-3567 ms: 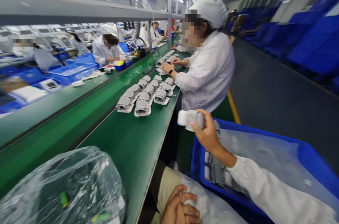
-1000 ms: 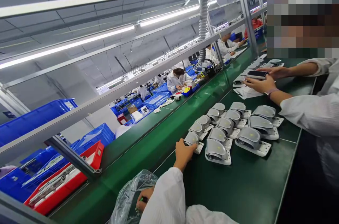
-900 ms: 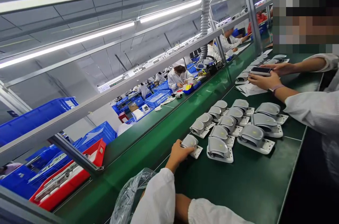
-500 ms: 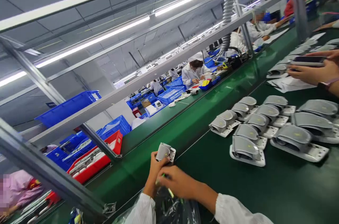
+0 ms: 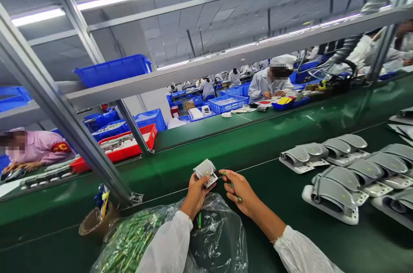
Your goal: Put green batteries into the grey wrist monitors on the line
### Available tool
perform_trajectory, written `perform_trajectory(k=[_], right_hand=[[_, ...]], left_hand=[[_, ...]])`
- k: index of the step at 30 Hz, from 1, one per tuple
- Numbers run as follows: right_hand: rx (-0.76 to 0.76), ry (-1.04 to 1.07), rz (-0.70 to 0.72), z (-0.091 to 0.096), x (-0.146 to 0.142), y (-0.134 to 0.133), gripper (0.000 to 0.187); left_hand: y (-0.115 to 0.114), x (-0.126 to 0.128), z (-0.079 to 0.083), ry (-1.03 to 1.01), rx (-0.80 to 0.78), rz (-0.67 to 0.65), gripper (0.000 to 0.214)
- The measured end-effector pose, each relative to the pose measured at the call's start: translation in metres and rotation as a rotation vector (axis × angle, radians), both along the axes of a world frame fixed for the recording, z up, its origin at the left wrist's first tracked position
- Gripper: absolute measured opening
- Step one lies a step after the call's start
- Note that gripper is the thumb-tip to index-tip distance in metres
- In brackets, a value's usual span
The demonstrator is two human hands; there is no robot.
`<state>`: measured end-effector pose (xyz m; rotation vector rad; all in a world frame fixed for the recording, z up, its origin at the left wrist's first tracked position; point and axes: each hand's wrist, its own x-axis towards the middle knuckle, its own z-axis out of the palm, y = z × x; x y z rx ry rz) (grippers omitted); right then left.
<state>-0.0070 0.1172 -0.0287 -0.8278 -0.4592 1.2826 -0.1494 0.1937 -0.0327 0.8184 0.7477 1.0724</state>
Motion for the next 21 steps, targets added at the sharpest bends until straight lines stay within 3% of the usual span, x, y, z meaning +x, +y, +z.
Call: perform_trajectory(k=[5, 8, 16, 21], right_hand=[[0.07, -0.695, -0.166, -0.014, -0.003, -0.001, 0.042], [0.134, -0.932, -0.255, -0.021, -0.004, 0.001, 0.043], [0.285, -1.147, -0.268, -0.023, -0.006, 0.0, 0.046], [0.265, -1.161, -0.298, -0.023, -0.01, 0.001, 0.043]], left_hand=[[-0.001, 0.0, -0.004, -0.084, -0.031, -0.025, 0.059], [-0.004, 0.0, -0.005, -0.127, -0.034, -0.084, 0.058], [-0.009, 0.001, -0.004, -0.15, -0.054, -0.15, 0.063], [-0.009, 0.001, -0.003, -0.155, -0.056, -0.165, 0.063]])
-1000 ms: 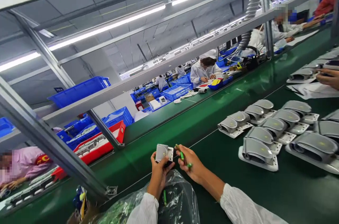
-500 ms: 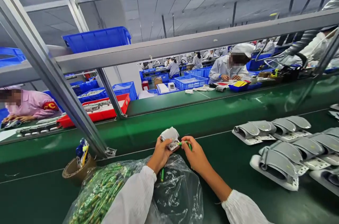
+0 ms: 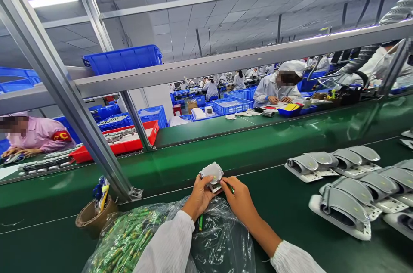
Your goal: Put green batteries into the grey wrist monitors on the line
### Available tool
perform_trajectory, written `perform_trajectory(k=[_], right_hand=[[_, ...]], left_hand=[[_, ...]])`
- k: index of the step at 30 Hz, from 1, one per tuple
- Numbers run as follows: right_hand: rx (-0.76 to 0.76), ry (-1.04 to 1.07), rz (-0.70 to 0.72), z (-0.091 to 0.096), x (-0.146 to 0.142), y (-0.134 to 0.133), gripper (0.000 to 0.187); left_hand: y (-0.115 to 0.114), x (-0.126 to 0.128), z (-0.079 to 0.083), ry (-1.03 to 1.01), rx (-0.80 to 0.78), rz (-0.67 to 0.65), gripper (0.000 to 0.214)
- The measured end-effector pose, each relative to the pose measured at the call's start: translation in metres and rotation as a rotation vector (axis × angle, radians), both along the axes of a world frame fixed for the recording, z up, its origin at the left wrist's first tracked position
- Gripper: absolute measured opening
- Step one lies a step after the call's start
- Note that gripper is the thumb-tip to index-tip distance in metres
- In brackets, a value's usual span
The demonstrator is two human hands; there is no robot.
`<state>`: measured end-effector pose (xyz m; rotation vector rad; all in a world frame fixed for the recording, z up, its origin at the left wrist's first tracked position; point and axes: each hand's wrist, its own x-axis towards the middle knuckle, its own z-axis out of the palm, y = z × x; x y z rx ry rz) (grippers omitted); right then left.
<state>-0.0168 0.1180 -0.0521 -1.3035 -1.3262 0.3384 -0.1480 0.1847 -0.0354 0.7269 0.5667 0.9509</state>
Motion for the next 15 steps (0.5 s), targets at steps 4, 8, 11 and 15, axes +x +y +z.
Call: perform_trajectory(k=[4, 8, 11, 15], right_hand=[[-0.062, 0.033, -0.065, -0.003, -0.001, 0.002, 0.039], [-0.104, 0.049, -0.144, -0.005, 0.0, 0.0, 0.046], [-0.095, -0.032, -0.123, -0.008, 0.001, -0.001, 0.048], [-0.046, -0.245, -0.11, -0.014, 0.003, 0.001, 0.039]], left_hand=[[0.0, 0.0, 0.0, 0.004, 0.002, 0.0, 0.059], [0.001, 0.0, -0.001, 0.003, 0.013, 0.01, 0.053], [0.002, -0.001, -0.001, -0.008, 0.008, 0.006, 0.051], [0.003, -0.001, -0.002, -0.006, -0.005, 0.015, 0.05]])
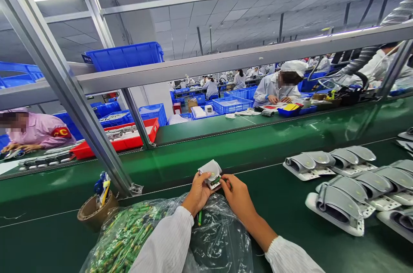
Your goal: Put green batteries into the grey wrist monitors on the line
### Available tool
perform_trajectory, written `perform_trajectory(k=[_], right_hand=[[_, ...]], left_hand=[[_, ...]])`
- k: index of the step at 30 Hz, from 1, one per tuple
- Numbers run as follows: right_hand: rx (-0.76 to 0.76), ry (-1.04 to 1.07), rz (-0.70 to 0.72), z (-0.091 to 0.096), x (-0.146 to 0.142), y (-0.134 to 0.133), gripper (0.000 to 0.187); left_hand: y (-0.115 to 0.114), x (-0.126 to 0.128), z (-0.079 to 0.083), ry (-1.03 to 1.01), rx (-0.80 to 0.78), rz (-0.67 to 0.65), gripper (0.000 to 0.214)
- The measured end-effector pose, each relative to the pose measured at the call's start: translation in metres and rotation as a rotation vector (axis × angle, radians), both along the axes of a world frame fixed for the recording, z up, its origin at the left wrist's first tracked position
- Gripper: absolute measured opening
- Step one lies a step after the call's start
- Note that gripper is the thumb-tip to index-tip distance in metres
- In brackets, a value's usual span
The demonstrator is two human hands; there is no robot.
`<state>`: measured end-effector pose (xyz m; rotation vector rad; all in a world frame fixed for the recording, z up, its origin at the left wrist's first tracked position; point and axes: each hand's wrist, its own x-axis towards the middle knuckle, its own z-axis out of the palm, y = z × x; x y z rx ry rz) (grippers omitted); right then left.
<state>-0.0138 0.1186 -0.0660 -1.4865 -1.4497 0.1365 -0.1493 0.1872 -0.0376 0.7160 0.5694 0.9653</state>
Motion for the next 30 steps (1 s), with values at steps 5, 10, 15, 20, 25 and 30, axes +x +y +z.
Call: perform_trajectory(k=[5, 10, 15, 20, 25, 30], right_hand=[[-0.26, -0.376, 0.011, 0.004, -0.007, -0.003, 0.04], [-0.457, -0.561, 0.011, 0.022, -0.015, -0.009, 0.049], [-0.492, -0.708, 0.012, 0.029, -0.017, -0.014, 0.058], [-0.42, -0.561, 0.057, 0.024, -0.023, -0.017, 0.058], [-0.125, 0.546, 0.127, 0.026, -0.01, -0.016, 0.032], [-0.276, 1.479, 0.1, 0.039, 0.01, -0.013, 0.039]], left_hand=[[0.002, 0.001, -0.002, 0.009, -0.056, 0.024, 0.042], [0.004, 0.001, -0.003, -0.019, -0.066, 0.052, 0.033], [0.003, 0.003, -0.005, -0.04, -0.07, 0.062, 0.027], [0.001, 0.006, -0.004, -0.048, -0.053, 0.027, 0.032], [0.003, 0.005, -0.001, -0.071, -0.012, 0.073, 0.037], [0.002, 0.005, 0.0, 0.002, 0.031, 0.033, 0.055]])
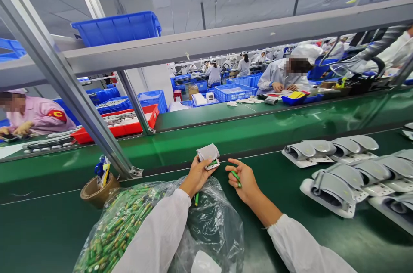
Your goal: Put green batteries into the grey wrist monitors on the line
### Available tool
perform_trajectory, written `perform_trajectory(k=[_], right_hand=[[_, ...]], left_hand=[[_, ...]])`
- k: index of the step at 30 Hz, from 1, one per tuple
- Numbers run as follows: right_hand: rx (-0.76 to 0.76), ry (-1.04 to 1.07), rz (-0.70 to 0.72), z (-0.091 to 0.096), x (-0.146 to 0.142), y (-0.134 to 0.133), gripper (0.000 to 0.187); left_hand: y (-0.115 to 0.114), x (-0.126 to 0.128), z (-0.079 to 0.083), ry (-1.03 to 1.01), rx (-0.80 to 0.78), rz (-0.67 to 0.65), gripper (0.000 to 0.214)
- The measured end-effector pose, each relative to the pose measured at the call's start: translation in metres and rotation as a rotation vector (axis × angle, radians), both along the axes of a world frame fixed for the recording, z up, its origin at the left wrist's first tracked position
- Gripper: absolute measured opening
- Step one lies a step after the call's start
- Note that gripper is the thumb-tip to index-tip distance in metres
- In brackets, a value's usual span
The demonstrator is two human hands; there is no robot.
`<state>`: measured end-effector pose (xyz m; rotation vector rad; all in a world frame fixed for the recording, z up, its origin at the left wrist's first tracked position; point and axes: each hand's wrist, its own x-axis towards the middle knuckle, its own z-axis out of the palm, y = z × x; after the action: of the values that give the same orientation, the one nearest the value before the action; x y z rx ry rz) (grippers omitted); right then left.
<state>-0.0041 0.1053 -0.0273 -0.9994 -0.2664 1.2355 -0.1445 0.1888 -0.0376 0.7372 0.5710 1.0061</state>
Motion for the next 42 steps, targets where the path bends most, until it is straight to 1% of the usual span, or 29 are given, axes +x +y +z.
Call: perform_trajectory(k=[2, 5, 9, 12, 16, 18, 21, 24, 26, 28, 30, 33, 36, 38, 40, 42], right_hand=[[-0.035, 0.102, 0.026, 0.005, 0.006, 0.0, 0.043], [-0.078, 0.262, 0.082, 0.009, 0.011, 0.0, 0.045], [-0.081, 0.35, 0.116, 0.007, 0.012, 0.0, 0.042], [-0.053, 0.326, 0.09, 0.004, 0.011, 0.001, 0.037], [0.051, 0.271, 0.054, 0.003, 0.01, 0.001, 0.034], [0.108, 0.262, 0.059, 0.004, 0.01, 0.001, 0.038], [0.178, 0.256, 0.057, 0.005, 0.007, 0.001, 0.05], [0.245, 0.24, 0.051, 0.003, 0.003, 0.001, 0.061], [0.274, 0.221, 0.055, 0.003, 0.001, 0.002, 0.063], [0.276, 0.192, 0.059, 0.001, 0.0, 0.004, 0.058], [0.267, 0.125, 0.05, -0.002, 0.0, 0.006, 0.052], [0.239, -0.089, 0.033, -0.011, -0.001, 0.01, 0.046], [0.183, -0.39, 0.023, -0.021, 0.001, 0.01, 0.043], [0.169, -0.669, 0.007, -0.024, 0.003, 0.007, 0.044], [0.168, -0.917, -0.027, -0.025, 0.006, 0.004, 0.044], [0.152, -1.029, -0.064, -0.024, 0.007, 0.001, 0.043]], left_hand=[[-0.002, 0.0, 0.001, 0.031, 0.041, -0.042, 0.061], [-0.003, 0.0, 0.002, 0.059, 0.072, -0.082, 0.069], [-0.002, 0.002, 0.002, 0.06, 0.08, -0.076, 0.07], [0.0, 0.003, -0.001, 0.065, 0.054, -0.041, 0.071], [0.005, 0.002, -0.006, 0.067, -0.002, 0.012, 0.075], [0.008, 0.001, -0.008, 0.063, -0.008, 0.013, 0.077], [0.01, 0.0, -0.01, 0.054, -0.003, 0.006, 0.079], [0.01, 0.001, -0.01, 0.061, 0.007, 0.036, 0.074], [0.01, 0.001, -0.01, 0.078, 0.013, 0.062, 0.071], [0.011, 0.002, -0.011, 0.091, 0.014, 0.085, 0.069], [0.012, 0.002, -0.013, 0.097, 0.01, 0.105, 0.066], [0.014, 0.001, -0.018, 0.103, 0.005, 0.131, 0.061], [0.013, 0.002, -0.019, 0.089, 0.011, 0.121, 0.06], [0.012, 0.002, -0.018, 0.07, 0.015, 0.096, 0.057], [0.01, 0.002, -0.015, 0.046, 0.016, 0.069, 0.049], [0.008, 0.002, -0.013, 0.022, 0.014, 0.039, 0.04]])
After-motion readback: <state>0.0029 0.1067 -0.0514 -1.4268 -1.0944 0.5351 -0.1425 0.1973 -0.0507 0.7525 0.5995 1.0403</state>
